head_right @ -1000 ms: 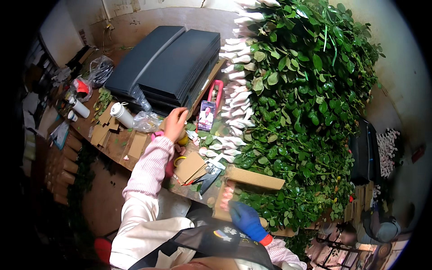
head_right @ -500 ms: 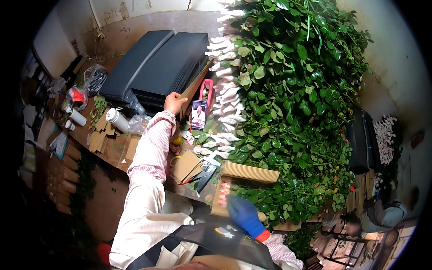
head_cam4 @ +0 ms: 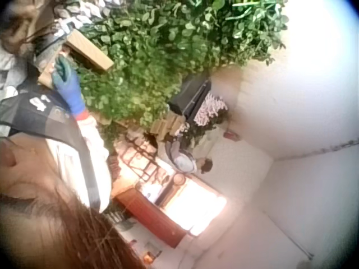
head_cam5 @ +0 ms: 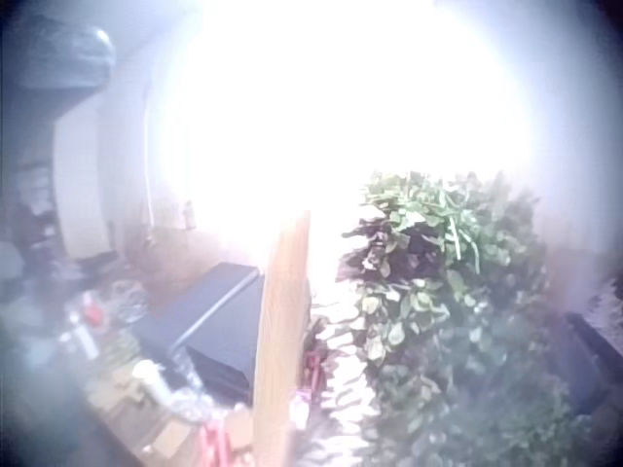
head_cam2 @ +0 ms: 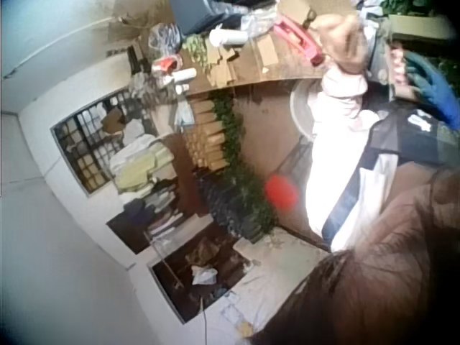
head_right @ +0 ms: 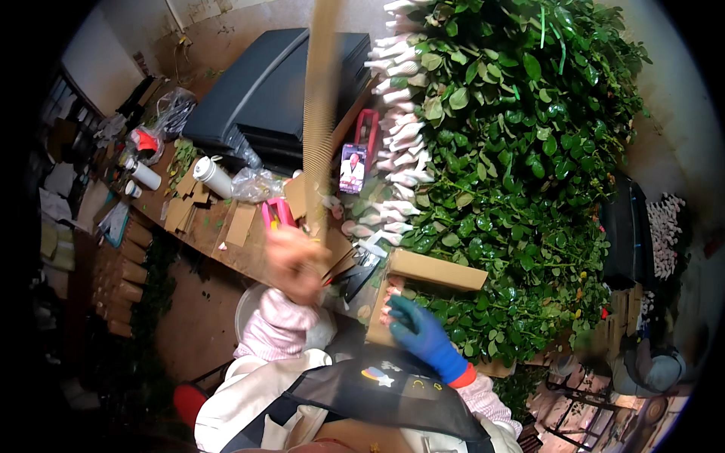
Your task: The person arranges white flowers and green leaves into a cardboard box. They place the flowers and leaves into the box, then close the lid and secure it with a stapler. The person repeats this process with another box.
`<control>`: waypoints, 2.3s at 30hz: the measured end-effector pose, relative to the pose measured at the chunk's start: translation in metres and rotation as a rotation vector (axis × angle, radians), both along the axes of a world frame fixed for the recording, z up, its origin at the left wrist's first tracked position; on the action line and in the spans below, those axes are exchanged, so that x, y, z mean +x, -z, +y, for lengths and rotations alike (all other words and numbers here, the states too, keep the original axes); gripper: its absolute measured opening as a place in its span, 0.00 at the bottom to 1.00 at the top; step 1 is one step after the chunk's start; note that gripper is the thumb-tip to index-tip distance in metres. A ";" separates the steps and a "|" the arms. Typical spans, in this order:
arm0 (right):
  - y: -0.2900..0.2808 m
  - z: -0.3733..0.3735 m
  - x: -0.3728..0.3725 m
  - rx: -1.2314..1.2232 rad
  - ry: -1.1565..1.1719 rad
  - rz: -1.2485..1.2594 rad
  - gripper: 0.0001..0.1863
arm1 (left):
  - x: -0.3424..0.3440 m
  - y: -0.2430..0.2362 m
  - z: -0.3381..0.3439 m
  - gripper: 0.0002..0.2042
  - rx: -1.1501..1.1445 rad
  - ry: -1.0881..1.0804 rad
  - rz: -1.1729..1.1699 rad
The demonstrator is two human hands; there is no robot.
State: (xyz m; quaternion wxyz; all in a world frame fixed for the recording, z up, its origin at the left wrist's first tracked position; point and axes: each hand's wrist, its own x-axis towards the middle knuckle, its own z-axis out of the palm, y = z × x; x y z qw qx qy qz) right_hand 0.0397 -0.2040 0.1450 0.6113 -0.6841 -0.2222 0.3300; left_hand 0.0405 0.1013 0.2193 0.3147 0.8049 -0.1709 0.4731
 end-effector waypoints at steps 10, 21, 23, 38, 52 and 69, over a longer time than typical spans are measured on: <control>0.042 -0.090 0.046 -0.131 0.399 0.009 0.20 | -0.039 0.077 -0.080 0.19 -0.110 -0.136 0.443; 0.048 -0.129 0.052 -1.187 -0.299 -0.568 0.16 | -0.046 0.240 -0.094 0.22 -0.440 0.163 1.389; 0.032 -0.098 0.056 -0.869 -0.299 -0.487 0.14 | -0.037 0.253 -0.092 0.23 -0.329 0.161 1.459; 0.132 -0.057 0.049 -0.655 -0.648 -0.730 0.13 | 0.008 0.231 -0.125 0.29 0.573 0.446 0.517; 0.040 0.007 0.081 -0.667 0.011 -1.080 0.21 | 0.005 0.249 -0.128 0.36 0.543 0.531 0.933; 0.161 0.218 0.058 -0.616 -0.394 -1.381 0.31 | -0.003 0.238 -0.114 0.30 0.318 0.730 0.954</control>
